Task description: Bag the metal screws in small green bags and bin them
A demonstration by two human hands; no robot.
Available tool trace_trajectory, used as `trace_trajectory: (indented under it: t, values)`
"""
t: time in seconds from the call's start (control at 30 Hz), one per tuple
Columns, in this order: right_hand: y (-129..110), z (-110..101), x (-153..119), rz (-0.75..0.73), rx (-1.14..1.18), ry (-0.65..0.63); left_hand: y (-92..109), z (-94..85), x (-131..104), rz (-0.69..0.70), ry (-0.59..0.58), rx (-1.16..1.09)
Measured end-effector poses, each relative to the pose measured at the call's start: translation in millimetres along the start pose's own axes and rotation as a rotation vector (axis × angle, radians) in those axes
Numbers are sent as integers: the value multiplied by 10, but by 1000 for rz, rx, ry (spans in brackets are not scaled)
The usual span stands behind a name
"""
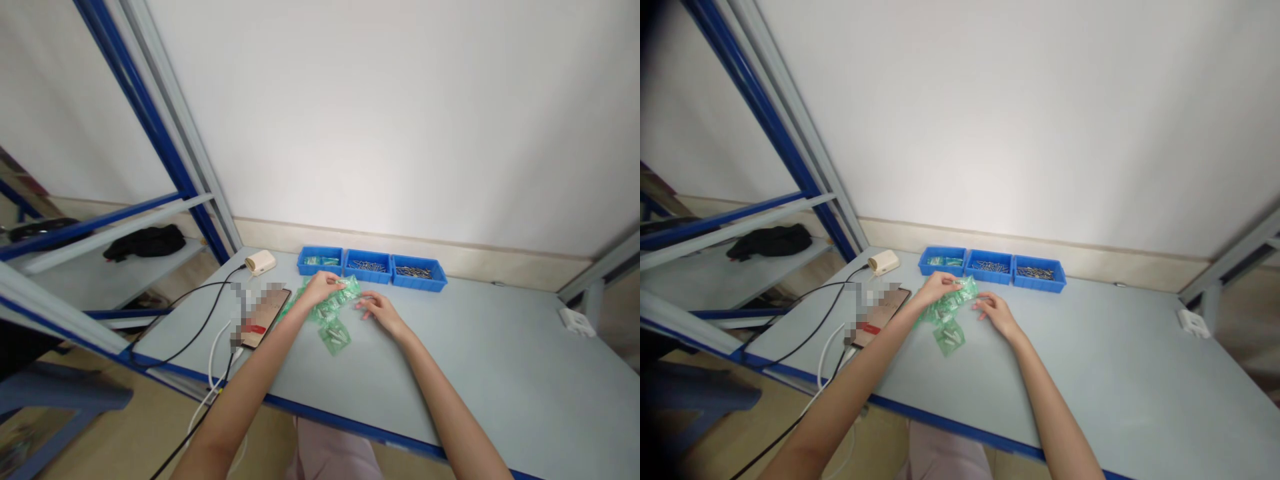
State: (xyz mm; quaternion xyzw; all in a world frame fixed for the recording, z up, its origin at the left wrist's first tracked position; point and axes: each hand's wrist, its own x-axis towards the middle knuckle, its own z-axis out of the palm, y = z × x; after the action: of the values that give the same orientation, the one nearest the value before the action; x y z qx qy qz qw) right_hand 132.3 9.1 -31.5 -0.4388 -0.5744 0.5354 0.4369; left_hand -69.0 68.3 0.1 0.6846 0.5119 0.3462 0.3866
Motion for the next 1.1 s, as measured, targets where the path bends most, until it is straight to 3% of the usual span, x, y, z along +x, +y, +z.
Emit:
trace_trajectory:
  t: [0.13,0.23,0.43,0.6,0.77,0.97,1.1]
  values:
    - [19,16,-24,-33,-92,-114,21,-404,464,24,149,218]
    - [-4,46,-51,-41,-221,-166,33,-628,810,4,187,307]
    - [-170,186,-189,-209,-641,-250,-16,-696,1176,-32,38,457]
    - [-236,267,-252,-183,-821,-306,-98,-676,1273,-50,-47,552]
    - [-202,297,-239,-123,-885,-275,-154,-636,1267,-74,-84,636]
    - [-181,308,-238,-114,-852,-248,-127,-529,1114,-34,7,761]
    - [-162,285,-207,-56,-758,-187,46,-523,982,62,60,814]
